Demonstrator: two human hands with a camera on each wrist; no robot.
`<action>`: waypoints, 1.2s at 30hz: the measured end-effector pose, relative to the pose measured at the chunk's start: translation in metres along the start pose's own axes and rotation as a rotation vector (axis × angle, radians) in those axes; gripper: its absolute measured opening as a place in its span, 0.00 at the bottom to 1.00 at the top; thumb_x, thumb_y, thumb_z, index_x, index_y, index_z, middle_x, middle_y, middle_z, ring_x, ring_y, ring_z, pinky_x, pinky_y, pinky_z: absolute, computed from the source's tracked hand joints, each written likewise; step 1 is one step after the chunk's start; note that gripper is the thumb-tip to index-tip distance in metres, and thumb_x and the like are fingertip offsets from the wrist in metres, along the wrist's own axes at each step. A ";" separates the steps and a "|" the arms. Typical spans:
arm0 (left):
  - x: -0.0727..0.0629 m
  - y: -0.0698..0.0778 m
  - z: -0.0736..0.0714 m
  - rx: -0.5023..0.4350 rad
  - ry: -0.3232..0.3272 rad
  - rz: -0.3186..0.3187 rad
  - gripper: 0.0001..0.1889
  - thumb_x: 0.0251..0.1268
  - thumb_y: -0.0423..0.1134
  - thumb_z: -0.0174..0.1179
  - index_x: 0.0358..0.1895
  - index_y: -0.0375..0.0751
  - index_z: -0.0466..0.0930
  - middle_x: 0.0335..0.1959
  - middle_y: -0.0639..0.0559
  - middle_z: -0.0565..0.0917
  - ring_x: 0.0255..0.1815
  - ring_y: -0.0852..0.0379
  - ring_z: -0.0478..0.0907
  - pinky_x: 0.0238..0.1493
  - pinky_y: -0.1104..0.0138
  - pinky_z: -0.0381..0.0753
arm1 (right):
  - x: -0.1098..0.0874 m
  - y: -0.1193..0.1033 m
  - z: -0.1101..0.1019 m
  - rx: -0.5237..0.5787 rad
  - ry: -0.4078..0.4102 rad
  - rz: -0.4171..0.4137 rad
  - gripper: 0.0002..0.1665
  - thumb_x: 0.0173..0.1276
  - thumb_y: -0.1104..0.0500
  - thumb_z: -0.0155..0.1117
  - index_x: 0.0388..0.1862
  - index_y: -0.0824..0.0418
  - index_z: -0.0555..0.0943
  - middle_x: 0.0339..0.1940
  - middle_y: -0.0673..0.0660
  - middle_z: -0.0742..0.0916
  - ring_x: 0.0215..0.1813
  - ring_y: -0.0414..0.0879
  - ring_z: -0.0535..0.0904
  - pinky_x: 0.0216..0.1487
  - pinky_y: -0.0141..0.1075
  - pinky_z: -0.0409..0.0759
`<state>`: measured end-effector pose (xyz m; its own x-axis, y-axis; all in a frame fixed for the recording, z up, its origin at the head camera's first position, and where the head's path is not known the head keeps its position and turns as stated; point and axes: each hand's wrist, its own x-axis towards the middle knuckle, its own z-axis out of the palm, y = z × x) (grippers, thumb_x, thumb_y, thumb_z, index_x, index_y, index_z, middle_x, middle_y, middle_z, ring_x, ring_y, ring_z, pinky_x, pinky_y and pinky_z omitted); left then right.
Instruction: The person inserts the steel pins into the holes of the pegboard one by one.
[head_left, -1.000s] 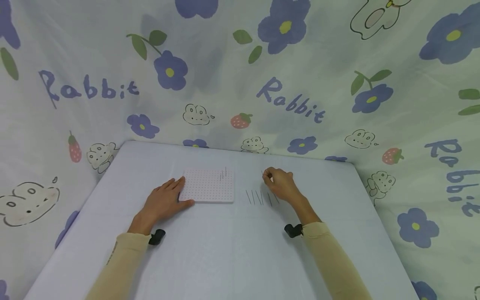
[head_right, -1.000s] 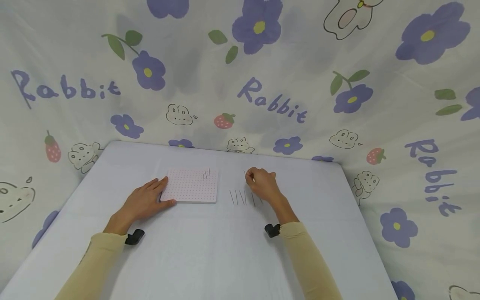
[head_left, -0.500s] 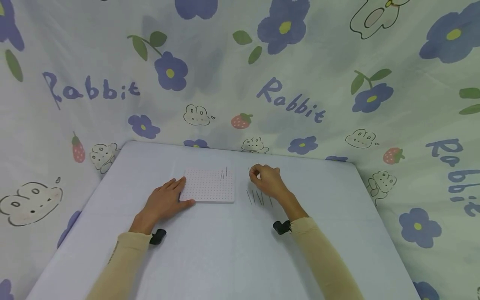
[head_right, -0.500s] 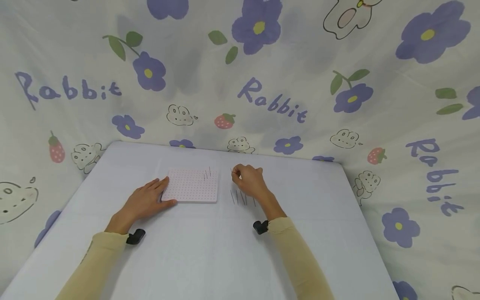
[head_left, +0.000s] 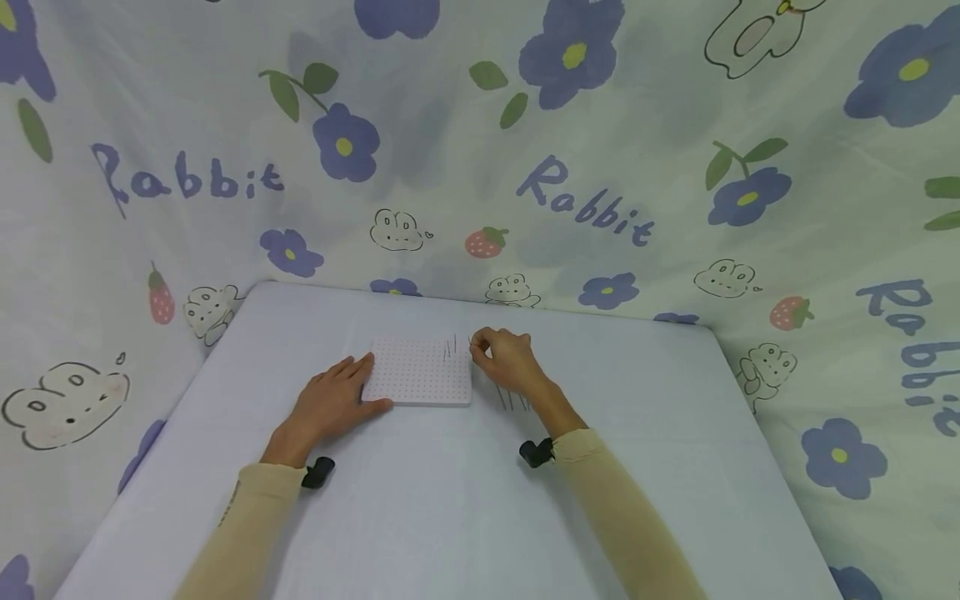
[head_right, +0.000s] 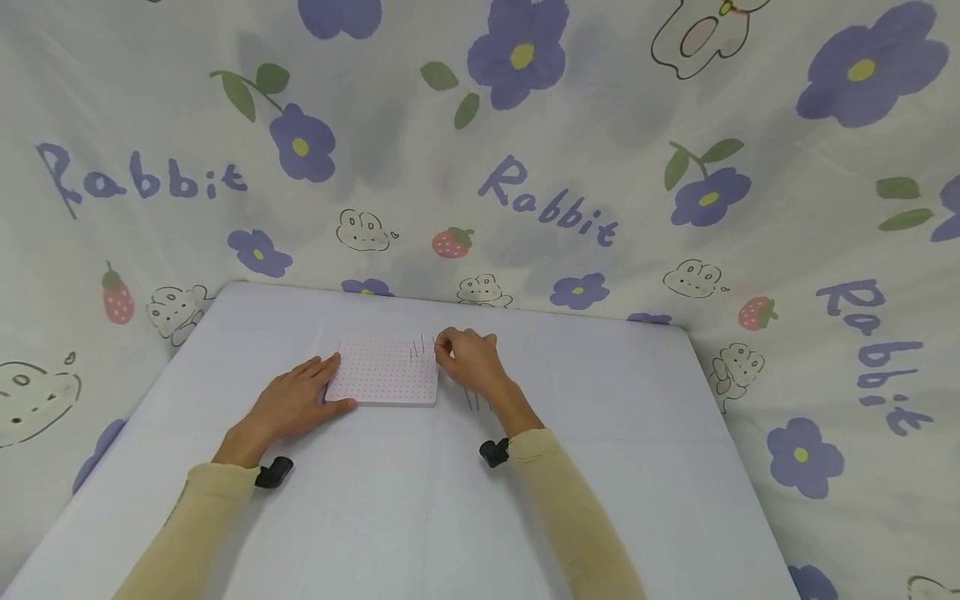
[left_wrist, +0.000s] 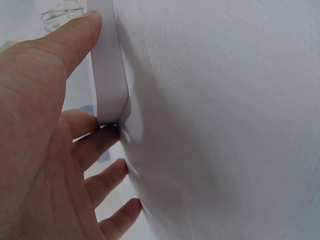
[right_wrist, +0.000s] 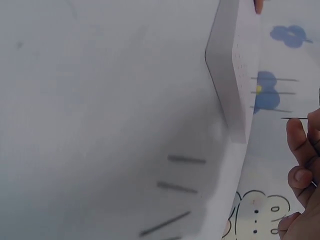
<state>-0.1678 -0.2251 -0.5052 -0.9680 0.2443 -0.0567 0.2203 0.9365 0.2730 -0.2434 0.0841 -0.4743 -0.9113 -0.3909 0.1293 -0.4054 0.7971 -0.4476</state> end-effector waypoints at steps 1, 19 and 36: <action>0.000 0.000 0.000 -0.001 -0.001 -0.001 0.51 0.66 0.67 0.59 0.79 0.32 0.53 0.77 0.32 0.61 0.77 0.31 0.55 0.70 0.33 0.58 | 0.001 -0.001 0.002 0.002 -0.003 -0.005 0.08 0.77 0.52 0.58 0.42 0.52 0.82 0.36 0.44 0.87 0.37 0.41 0.76 0.62 0.63 0.67; 0.000 0.002 0.000 0.001 0.011 -0.002 0.51 0.65 0.67 0.60 0.78 0.32 0.55 0.76 0.33 0.63 0.77 0.31 0.57 0.69 0.34 0.60 | 0.011 -0.020 0.028 0.011 -0.024 -0.070 0.06 0.74 0.52 0.60 0.43 0.49 0.83 0.38 0.42 0.88 0.39 0.40 0.77 0.61 0.60 0.67; -0.002 0.003 -0.001 0.010 0.026 -0.002 0.50 0.66 0.65 0.60 0.78 0.31 0.56 0.75 0.32 0.65 0.76 0.31 0.58 0.69 0.35 0.60 | 0.014 -0.022 0.043 0.003 0.040 -0.077 0.07 0.75 0.50 0.60 0.46 0.47 0.83 0.42 0.44 0.90 0.41 0.40 0.80 0.54 0.51 0.68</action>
<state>-0.1652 -0.2226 -0.5032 -0.9713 0.2357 -0.0319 0.2193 0.9394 0.2635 -0.2437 0.0415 -0.5008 -0.8794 -0.4323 0.1992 -0.4746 0.7636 -0.4377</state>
